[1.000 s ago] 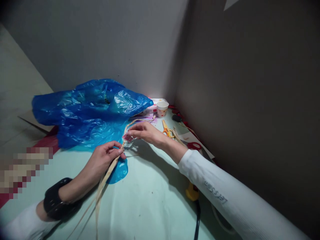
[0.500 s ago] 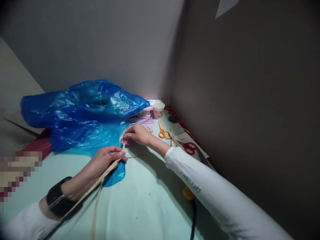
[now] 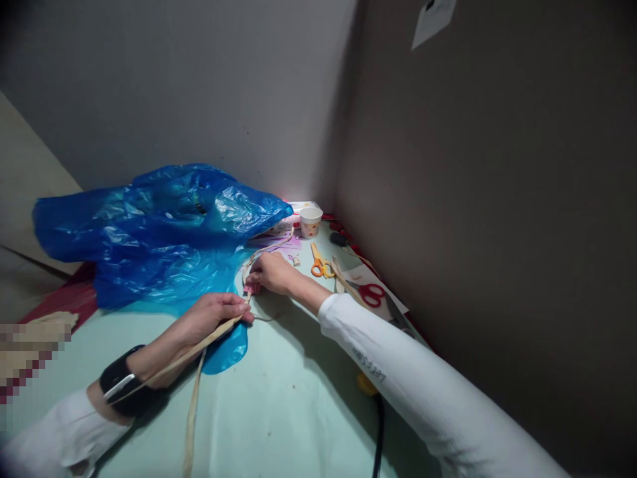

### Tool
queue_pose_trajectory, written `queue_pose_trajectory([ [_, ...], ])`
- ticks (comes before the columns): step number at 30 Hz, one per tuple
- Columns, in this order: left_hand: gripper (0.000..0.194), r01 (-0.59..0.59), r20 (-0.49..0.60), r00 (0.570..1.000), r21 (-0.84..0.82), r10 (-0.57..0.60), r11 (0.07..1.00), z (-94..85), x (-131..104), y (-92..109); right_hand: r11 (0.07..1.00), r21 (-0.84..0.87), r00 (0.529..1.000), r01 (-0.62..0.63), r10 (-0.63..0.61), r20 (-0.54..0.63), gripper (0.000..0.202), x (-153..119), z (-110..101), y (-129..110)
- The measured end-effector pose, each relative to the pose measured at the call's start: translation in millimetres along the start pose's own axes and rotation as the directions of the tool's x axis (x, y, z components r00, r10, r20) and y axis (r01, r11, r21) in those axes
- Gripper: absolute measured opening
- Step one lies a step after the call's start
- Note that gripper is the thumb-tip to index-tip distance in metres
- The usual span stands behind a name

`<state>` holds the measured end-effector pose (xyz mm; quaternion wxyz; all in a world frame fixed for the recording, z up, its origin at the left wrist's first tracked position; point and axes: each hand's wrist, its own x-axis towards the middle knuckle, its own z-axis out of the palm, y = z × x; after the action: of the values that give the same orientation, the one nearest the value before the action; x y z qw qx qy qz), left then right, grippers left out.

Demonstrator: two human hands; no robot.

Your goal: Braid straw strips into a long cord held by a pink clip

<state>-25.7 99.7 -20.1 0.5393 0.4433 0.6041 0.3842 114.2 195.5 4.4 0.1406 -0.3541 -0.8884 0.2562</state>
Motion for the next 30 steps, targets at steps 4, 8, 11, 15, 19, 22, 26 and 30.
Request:
queue_pose_trajectory([
  [4,0.02,0.02,0.018,1.0,0.013,-0.02,1.0,1.5,-3.9,2.7,0.998,-0.034,0.998,-0.047,0.045,-0.047,0.016,-13.8,6.2,-0.1],
  [8,0.018,0.021,0.027,0.999,0.013,-0.021,1.0,0.2,-5.6,4.6,0.983,-0.092,0.978,-0.157,0.142,-0.154,0.02,-42.4,14.1,-13.6],
  [11,0.015,-0.014,0.051,0.999,0.004,0.014,1.0,-3.6,-3.8,2.8,0.979,-0.109,0.977,-0.175,0.159,-0.14,0.015,-66.7,25.1,-28.6],
  [15,0.02,-0.045,0.096,0.994,0.003,0.045,0.999,-8.6,1.3,-1.9,0.97,-0.125,0.97,-0.207,0.187,-0.158,0.019,-83.2,43.9,-44.8],
  [19,0.023,-0.037,0.15,0.988,-0.022,0.04,0.999,-10.2,6.1,-6.2,0.957,-0.136,0.955,-0.255,0.227,-0.191,0.02,-83.6,56.6,-49.1],
  [22,0.021,-0.018,0.173,0.985,-0.021,0.021,1.0,-12.0,11.0,-11.0,0.947,-0.124,0.939,-0.295,0.264,-0.221,0.024,-83.5,56.6,-48.2],
  [26,0.021,-0.042,0.188,0.982,0.073,0.028,0.996,-16.2,17.6,-15.8,0.952,-0.124,0.943,-0.282,0.25,-0.221,0.023,-86.4,49.5,-47.0],
  [30,0.019,-0.02,0.198,0.98,0.101,0.0,0.995,-15.4,14.4,-13.6,0.962,-0.164,0.958,-0.217,0.177,-0.227,0.02,-90.5,49.7,-45.5],
])
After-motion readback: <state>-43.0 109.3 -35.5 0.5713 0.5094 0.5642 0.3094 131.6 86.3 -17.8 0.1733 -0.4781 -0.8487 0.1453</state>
